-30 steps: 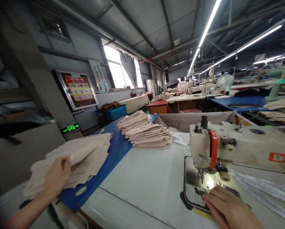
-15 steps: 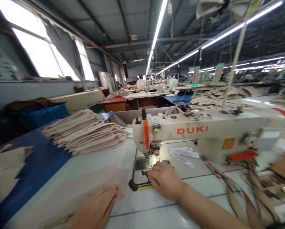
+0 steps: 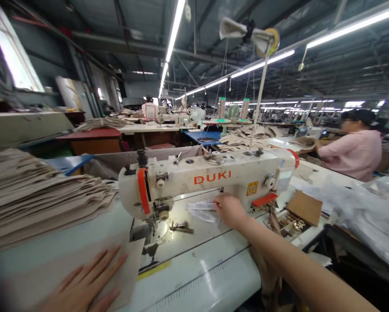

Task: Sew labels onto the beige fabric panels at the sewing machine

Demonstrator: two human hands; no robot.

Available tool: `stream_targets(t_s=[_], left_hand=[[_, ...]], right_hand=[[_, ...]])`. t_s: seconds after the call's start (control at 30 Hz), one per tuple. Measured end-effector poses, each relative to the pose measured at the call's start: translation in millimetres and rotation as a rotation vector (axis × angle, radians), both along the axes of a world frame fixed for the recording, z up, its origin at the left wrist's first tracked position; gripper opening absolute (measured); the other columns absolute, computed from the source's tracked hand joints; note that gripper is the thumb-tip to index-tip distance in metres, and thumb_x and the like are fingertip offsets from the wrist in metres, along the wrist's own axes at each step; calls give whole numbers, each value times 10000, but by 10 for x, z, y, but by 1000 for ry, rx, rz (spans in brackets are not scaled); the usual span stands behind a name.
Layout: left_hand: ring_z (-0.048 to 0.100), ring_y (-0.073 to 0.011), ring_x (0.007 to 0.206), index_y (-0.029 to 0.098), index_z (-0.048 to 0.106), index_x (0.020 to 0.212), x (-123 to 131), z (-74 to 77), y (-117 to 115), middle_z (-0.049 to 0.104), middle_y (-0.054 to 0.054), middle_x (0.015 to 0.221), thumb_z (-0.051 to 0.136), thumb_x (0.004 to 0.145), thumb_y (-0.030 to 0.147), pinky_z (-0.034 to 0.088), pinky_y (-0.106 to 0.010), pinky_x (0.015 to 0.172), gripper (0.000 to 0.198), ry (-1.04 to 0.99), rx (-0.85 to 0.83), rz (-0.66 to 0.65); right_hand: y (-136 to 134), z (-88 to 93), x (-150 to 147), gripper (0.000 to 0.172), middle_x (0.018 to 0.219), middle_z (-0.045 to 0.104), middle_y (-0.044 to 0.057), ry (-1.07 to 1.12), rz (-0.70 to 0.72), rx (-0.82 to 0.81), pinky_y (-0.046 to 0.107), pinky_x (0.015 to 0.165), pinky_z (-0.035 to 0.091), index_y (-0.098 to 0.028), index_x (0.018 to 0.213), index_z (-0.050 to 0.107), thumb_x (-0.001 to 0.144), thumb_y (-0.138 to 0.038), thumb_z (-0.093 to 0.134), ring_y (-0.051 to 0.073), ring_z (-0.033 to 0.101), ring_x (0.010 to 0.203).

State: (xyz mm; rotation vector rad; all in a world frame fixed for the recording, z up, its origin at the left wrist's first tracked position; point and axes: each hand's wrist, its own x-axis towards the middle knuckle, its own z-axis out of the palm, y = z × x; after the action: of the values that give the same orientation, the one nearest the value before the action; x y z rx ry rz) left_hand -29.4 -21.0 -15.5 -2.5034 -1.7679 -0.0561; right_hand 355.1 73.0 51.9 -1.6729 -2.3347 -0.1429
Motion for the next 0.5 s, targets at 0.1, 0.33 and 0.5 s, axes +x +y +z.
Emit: stream_targets(t_s=[0.1, 0.33, 0.5], left_hand=[[405, -393, 1365, 229, 445, 1442, 149, 3, 25, 399, -142, 1504, 380, 926, 432, 374, -650, 1025, 559, 16, 7, 117], [408, -387, 1367, 247, 479, 1432, 132, -111, 103, 433, -139, 1499, 396, 933, 424, 331, -640, 1047, 536, -87, 81, 85], [461, -379, 1329, 246, 522, 1403, 77, -247, 116, 475, -140, 1469, 390, 929, 425, 366, -619, 1017, 523, -62, 194, 39]], right_hand=[[73, -39, -7, 124, 952, 706, 101, -36, -24, -72, 258, 750, 464, -153, 882, 717, 899, -161, 595, 219, 655, 894], [86, -68, -34, 168, 962, 725, 81, 20, -70, -142, 241, 769, 436, -179, 879, 738, 894, -158, 572, 212, 652, 935], [129, -58, -7, 190, 900, 752, 54, 141, -118, -154, 236, 696, 435, -185, 896, 752, 911, -219, 565, 196, 674, 828]])
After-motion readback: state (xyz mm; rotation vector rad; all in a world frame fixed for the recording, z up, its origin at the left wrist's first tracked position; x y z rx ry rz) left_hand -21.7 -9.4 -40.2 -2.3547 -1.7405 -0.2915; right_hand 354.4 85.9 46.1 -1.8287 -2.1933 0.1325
